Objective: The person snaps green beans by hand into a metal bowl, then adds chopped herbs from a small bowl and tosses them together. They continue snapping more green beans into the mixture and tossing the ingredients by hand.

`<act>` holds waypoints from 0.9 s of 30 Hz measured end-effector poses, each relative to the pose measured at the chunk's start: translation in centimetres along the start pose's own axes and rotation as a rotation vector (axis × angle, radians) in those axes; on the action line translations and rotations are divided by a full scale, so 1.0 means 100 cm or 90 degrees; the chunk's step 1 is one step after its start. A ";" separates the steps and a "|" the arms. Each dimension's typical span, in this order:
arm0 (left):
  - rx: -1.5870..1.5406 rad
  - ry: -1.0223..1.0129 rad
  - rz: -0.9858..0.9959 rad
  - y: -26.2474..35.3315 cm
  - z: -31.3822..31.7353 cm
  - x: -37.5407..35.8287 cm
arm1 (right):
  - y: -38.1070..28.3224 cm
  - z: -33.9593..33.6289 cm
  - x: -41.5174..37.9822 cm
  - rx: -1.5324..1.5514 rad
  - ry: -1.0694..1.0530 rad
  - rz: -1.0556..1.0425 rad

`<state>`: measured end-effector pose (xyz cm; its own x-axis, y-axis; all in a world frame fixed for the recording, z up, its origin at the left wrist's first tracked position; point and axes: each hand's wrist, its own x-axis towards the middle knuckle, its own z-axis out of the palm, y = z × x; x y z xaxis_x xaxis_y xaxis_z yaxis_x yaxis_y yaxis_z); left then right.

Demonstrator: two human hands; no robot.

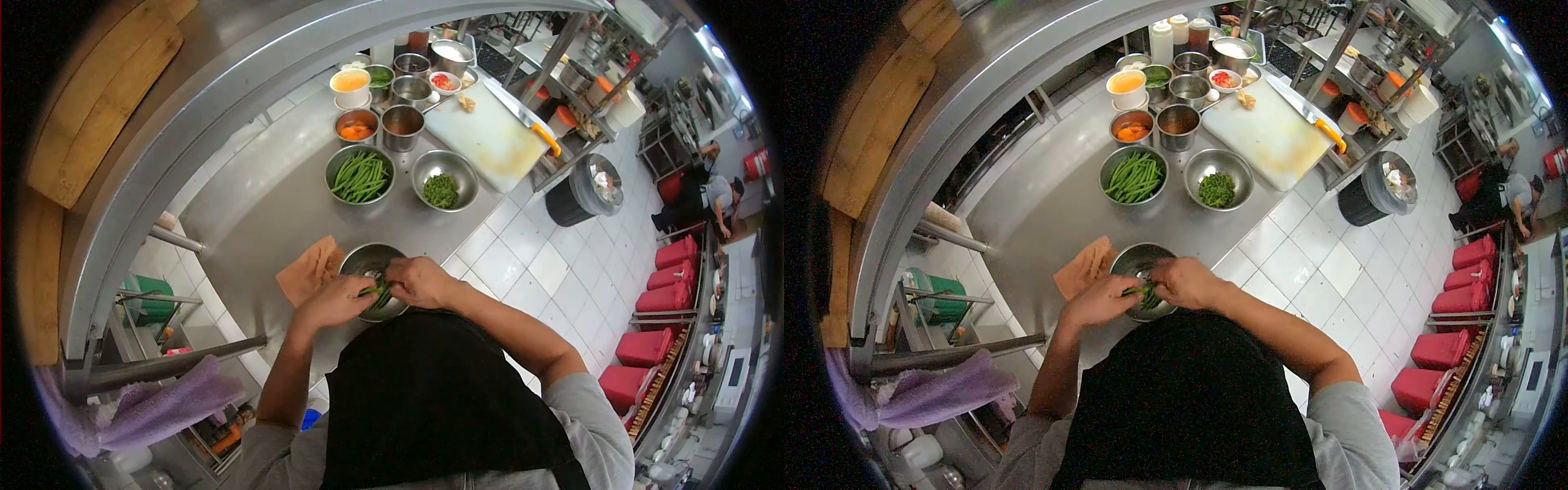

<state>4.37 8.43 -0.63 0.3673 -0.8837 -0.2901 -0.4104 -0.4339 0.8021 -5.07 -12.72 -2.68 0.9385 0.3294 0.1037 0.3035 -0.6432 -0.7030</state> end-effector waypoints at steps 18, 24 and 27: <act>-0.717 0.234 -0.078 -0.003 -0.001 0.001 | -0.012 0.009 0.001 0.637 -0.039 0.305; -0.637 0.266 -0.058 -0.001 0.006 0.000 | -0.001 0.028 0.003 0.476 0.027 0.159; -0.625 0.396 0.015 -0.002 0.026 0.004 | 0.012 0.029 0.005 0.406 0.161 0.215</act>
<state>2.44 7.75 -2.28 0.8269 -0.5323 -0.1815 0.3002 0.1450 0.9428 -4.77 -11.30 -5.54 0.9959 -0.0314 -0.0847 -0.0882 -0.1317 -0.9874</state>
